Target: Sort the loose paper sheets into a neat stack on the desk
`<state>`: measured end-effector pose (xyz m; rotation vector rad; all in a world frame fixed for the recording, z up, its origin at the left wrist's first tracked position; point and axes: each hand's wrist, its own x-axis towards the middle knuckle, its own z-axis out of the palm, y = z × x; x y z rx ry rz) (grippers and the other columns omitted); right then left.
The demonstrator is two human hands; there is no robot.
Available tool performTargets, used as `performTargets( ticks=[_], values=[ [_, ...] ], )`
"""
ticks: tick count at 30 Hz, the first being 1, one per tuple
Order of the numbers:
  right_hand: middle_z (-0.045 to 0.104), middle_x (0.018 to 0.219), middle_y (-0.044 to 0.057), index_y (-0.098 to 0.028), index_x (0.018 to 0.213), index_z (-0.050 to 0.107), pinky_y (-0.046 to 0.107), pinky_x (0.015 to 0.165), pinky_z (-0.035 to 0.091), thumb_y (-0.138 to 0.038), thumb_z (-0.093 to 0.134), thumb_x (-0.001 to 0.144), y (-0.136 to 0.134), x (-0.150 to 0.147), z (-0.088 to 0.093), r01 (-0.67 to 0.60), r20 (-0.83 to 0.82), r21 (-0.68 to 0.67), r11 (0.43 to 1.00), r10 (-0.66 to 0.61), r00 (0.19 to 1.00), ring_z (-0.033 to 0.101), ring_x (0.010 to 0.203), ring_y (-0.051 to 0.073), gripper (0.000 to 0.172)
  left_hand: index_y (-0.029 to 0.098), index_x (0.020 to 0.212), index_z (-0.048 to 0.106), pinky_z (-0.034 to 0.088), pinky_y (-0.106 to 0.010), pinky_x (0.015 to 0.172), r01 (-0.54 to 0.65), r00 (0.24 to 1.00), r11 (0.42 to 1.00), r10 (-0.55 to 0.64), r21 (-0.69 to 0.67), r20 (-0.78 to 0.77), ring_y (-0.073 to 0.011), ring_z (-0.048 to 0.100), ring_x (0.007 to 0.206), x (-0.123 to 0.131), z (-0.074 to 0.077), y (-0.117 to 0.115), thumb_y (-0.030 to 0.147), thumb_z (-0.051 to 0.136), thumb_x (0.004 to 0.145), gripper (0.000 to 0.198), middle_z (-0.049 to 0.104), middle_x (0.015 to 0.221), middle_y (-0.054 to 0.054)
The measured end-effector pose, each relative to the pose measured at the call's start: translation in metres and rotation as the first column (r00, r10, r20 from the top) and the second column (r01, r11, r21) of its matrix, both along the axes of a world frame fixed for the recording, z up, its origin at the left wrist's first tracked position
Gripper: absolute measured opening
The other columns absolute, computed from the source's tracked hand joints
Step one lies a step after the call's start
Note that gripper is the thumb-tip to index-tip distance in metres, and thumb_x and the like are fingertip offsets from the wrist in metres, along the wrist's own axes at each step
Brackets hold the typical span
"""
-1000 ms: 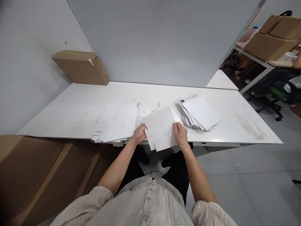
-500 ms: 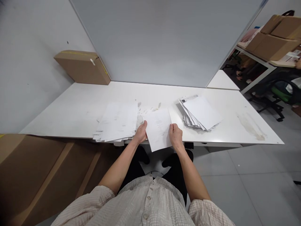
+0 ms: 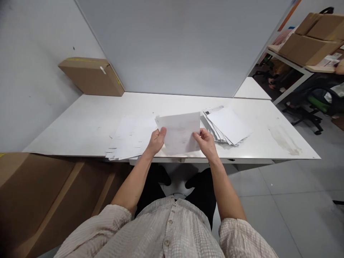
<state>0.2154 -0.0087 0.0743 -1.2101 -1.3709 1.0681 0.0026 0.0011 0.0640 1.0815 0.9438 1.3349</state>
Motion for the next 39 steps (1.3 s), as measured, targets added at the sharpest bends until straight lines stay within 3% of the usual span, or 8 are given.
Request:
performTargets(
  ticks=[4, 12, 20, 24, 27, 31, 35, 39],
  values=[
    [0.065, 0.099, 0.006, -0.024, 0.092, 0.056, 0.037, 0.083, 0.047, -0.049, 0.057, 0.077, 0.000, -0.010, 0.008, 0.107, -0.053, 0.149, 0.983, -0.100, 0.994, 0.059, 0.095, 0.022, 0.029, 0.016, 0.091, 0.069, 0.046, -0.032, 0.087, -0.043, 0.998, 0.983, 0.052, 0.179, -0.043, -0.0256, 0.058, 0.102, -0.002, 0.019, 0.002, 0.051, 0.064, 0.073, 0.040, 0.070, 0.090, -0.004],
    [0.065, 0.101, 0.007, -0.023, 0.100, 0.055, 0.036, 0.081, 0.047, -0.050, 0.053, 0.079, 0.002, -0.019, -0.035, 0.057, -0.102, 0.103, 0.993, -0.046, 0.994, 0.059, 0.095, 0.021, 0.035, 0.017, 0.096, 0.069, 0.046, -0.031, 0.083, -0.010, 0.993, 0.991, 0.026, 0.131, -0.114, -0.0224, 0.060, 0.093, -0.002, -0.018, 0.002, 0.049, 0.064, 0.074, 0.039, 0.070, 0.092, -0.005],
    [0.064, 0.110, 0.009, -0.023, 0.112, 0.055, 0.037, 0.083, 0.046, -0.047, 0.050, 0.081, 0.005, -0.019, -0.035, 0.111, -0.121, 0.124, 0.986, -0.096, 0.988, 0.058, 0.100, 0.022, 0.039, 0.019, 0.095, 0.068, 0.045, -0.032, 0.085, 0.039, 0.993, 0.994, -0.028, 0.098, -0.113, -0.0214, 0.060, 0.093, -0.002, -0.022, 0.007, 0.044, 0.068, 0.071, 0.035, 0.069, 0.092, -0.004],
    [0.062, 0.114, 0.007, -0.025, 0.109, 0.054, 0.036, 0.083, 0.047, -0.043, 0.053, 0.081, 0.009, -0.019, -0.041, 0.133, -0.276, 0.123, 0.983, -0.094, 0.957, 0.058, 0.103, 0.020, 0.033, 0.018, 0.095, 0.069, 0.046, -0.032, 0.083, 0.095, 0.969, 0.995, -0.085, 0.034, -0.231, -0.0232, 0.061, 0.093, -0.003, -0.030, 0.005, 0.042, 0.066, 0.073, 0.033, 0.070, 0.097, -0.005],
    [0.065, 0.106, 0.004, -0.026, 0.101, 0.056, 0.036, 0.082, 0.047, -0.040, 0.060, 0.077, 0.011, -0.010, -0.039, 0.123, -0.375, 0.113, 0.986, -0.072, 0.924, 0.060, 0.098, 0.019, 0.028, 0.018, 0.096, 0.069, 0.047, -0.031, 0.081, 0.094, 0.929, 0.994, -0.067, 0.057, -0.363, -0.0240, 0.062, 0.095, -0.009, -0.019, 0.003, 0.045, 0.059, 0.079, 0.033, 0.070, 0.098, -0.004],
    [0.066, 0.093, 0.000, -0.027, 0.097, 0.057, 0.036, 0.083, 0.047, -0.036, 0.072, 0.068, 0.009, 0.020, -0.023, 0.200, -0.330, 0.133, 0.971, -0.147, 0.933, 0.062, 0.085, 0.016, 0.033, 0.022, 0.097, 0.068, 0.047, -0.028, 0.076, 0.160, 0.761, 0.972, -0.008, 0.175, -0.649, -0.0210, 0.063, 0.090, -0.025, 0.013, 0.002, 0.043, 0.049, 0.086, 0.031, 0.071, 0.096, -0.001],
    [0.062, 0.110, 0.002, -0.028, 0.104, 0.060, 0.038, 0.091, 0.043, -0.035, 0.072, 0.068, 0.002, 0.047, 0.003, 0.075, 0.069, 0.182, 0.980, -0.088, 0.994, 0.057, 0.102, 0.020, 0.039, 0.026, 0.097, 0.068, 0.044, -0.026, 0.071, 0.244, 0.457, 0.946, 0.081, 0.213, -0.886, -0.0183, 0.064, 0.083, -0.034, 0.038, 0.002, 0.035, 0.043, 0.090, 0.027, 0.071, 0.091, 0.001],
    [0.063, 0.113, 0.003, -0.028, 0.103, 0.065, 0.039, 0.089, 0.042, -0.039, 0.067, 0.072, 0.003, 0.047, 0.012, -0.055, 0.361, 0.101, 0.993, 0.015, 0.933, 0.056, 0.103, 0.023, 0.033, 0.028, 0.096, 0.067, 0.043, -0.028, 0.067, 0.326, 0.245, 0.919, 0.146, 0.223, -0.958, -0.0194, 0.064, 0.081, -0.030, 0.049, 0.002, 0.032, 0.040, 0.091, 0.028, 0.071, 0.090, 0.002]
  ],
)
